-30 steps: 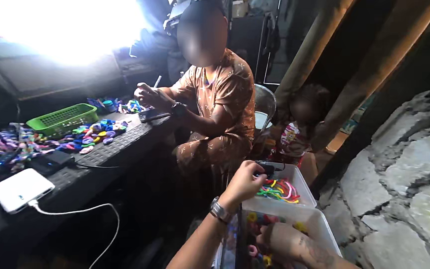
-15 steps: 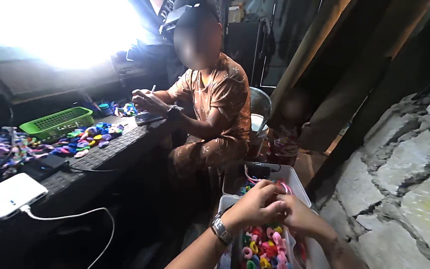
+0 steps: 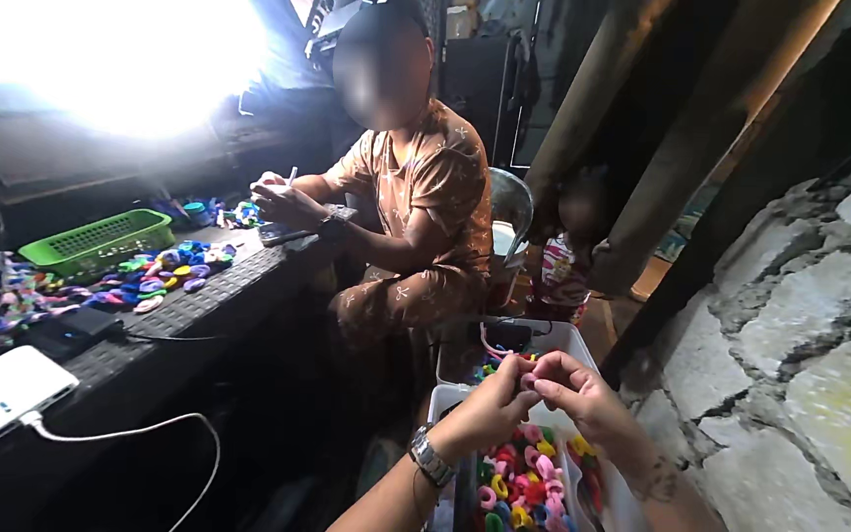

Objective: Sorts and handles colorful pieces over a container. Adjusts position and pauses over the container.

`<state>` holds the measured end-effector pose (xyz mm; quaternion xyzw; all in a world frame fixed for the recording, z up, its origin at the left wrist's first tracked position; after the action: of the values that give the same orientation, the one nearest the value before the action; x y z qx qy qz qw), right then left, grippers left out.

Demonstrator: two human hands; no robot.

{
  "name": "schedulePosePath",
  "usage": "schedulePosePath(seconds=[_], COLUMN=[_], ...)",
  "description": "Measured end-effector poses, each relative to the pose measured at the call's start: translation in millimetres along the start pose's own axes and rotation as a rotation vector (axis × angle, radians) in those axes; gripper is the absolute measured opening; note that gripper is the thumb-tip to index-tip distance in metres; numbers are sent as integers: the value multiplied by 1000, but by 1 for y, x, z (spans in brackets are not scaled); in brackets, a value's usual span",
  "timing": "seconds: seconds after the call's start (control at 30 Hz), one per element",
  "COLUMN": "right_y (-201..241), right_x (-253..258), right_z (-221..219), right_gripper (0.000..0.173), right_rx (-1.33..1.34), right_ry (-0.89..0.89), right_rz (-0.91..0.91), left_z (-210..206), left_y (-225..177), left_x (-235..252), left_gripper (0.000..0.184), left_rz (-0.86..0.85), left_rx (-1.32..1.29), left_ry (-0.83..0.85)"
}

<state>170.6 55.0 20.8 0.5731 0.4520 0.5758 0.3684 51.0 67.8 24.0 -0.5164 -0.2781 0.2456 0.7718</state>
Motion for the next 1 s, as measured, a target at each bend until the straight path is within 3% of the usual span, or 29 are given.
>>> schedulePosePath(seconds=[0.13, 0.23, 0.3, 0.4, 0.53, 0.7, 0.8, 0.87, 1.0], right_y=[10, 15, 13, 7, 4, 6, 9, 11, 17], right_x=[1, 0, -1, -1, 0, -1, -2, -2, -2], right_z=[1, 6, 6, 3, 2, -2, -6, -6, 0], right_gripper=[12, 16, 15, 14, 12, 13, 17, 20, 27], right_rx=[268, 159, 14, 51, 139, 155, 111, 116, 78], right_ry=[17, -71, -125, -118, -110, -124, -62, -24, -134], right_rz=[132, 211, 172, 88, 29, 37, 65, 149, 227], left_z=[1, 4, 6, 7, 13, 11, 14, 20, 26], left_y=[2, -9, -17, -23, -29, -25, -24, -20, -11], left_x=[-1, -5, -7, -8, -14, -13, -13, -13, -7], left_gripper=[18, 17, 23, 26, 16, 10, 12, 13, 15], left_rz=[-53, -191, -234, -240, -364, -371, -341, -265, -224], left_rx=[-22, -37, 2, 194, 358, 418, 347, 152, -177], left_ry=[5, -65, -145, -252, -447, -471, -483, -472, -420])
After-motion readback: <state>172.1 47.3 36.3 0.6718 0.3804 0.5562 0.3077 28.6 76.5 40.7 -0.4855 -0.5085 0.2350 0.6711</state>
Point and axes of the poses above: each hand's wrist, its own x-axis towards the middle knuckle, its own z-axis out of the back of the hand, y = z × x, the point moved 8 cm from there along x, towards the middle knuckle, and after that the axes turned 4 degrees about z, right-handed, at the moved point
